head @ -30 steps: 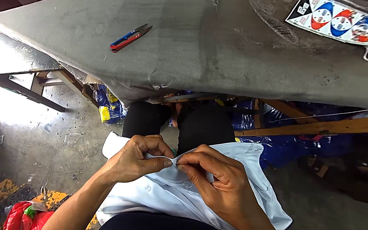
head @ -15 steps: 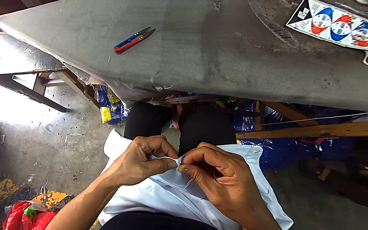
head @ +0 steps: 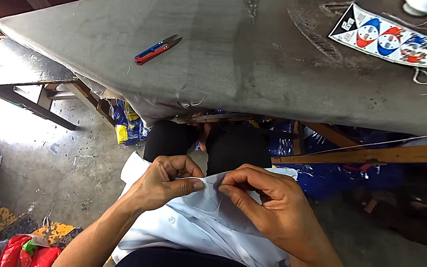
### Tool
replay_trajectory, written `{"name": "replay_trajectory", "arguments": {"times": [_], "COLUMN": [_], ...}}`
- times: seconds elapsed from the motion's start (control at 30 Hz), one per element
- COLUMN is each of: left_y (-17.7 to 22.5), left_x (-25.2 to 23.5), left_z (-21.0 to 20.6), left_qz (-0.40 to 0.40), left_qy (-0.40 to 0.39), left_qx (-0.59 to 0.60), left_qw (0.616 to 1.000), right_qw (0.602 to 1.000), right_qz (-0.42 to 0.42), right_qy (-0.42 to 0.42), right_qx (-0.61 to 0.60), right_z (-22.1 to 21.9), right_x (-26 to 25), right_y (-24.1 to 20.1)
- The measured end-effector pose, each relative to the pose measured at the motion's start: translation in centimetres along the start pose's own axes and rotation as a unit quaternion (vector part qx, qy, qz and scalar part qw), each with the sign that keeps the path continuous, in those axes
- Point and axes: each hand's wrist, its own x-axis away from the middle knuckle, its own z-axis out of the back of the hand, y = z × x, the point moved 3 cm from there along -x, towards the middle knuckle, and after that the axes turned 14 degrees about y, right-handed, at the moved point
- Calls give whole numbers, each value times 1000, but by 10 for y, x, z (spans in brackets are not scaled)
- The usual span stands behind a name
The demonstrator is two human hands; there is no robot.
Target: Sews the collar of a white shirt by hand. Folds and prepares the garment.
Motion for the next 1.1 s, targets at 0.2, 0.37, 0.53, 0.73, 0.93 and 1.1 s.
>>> {"name": "replay_trajectory", "arguments": {"times": [0.2,0.37,0.53,0.73,0.93,1.1], "left_y": [-5,-3,-2,6,-4,-16], "left_x": [0,0,2,7,4,-1], "left_z": [-8,-9,-12,-16,-18,-6], "left_qz": [2,11,8,-10,15,52], "left_qy": [7,46,51,56,35,-37], "left_qx": [19,-49,-70,-126,-124,-42], "left_qw": [1000,998,996,990,992,997], "right_qw": [1000,984,977,976,995,995], "right_qz": [20,83,124,157,81,12], "right_qy": [1,34,-2,23,20,16], "right_qx": [17,156,174,149,-53,-97], "right_z": [-12,-3,-24,-37,-21,-2], "right_x": [1,-6,-10,-10,-21,-19], "right_y": [-2,-19,-26,-29,-34,-16]}}
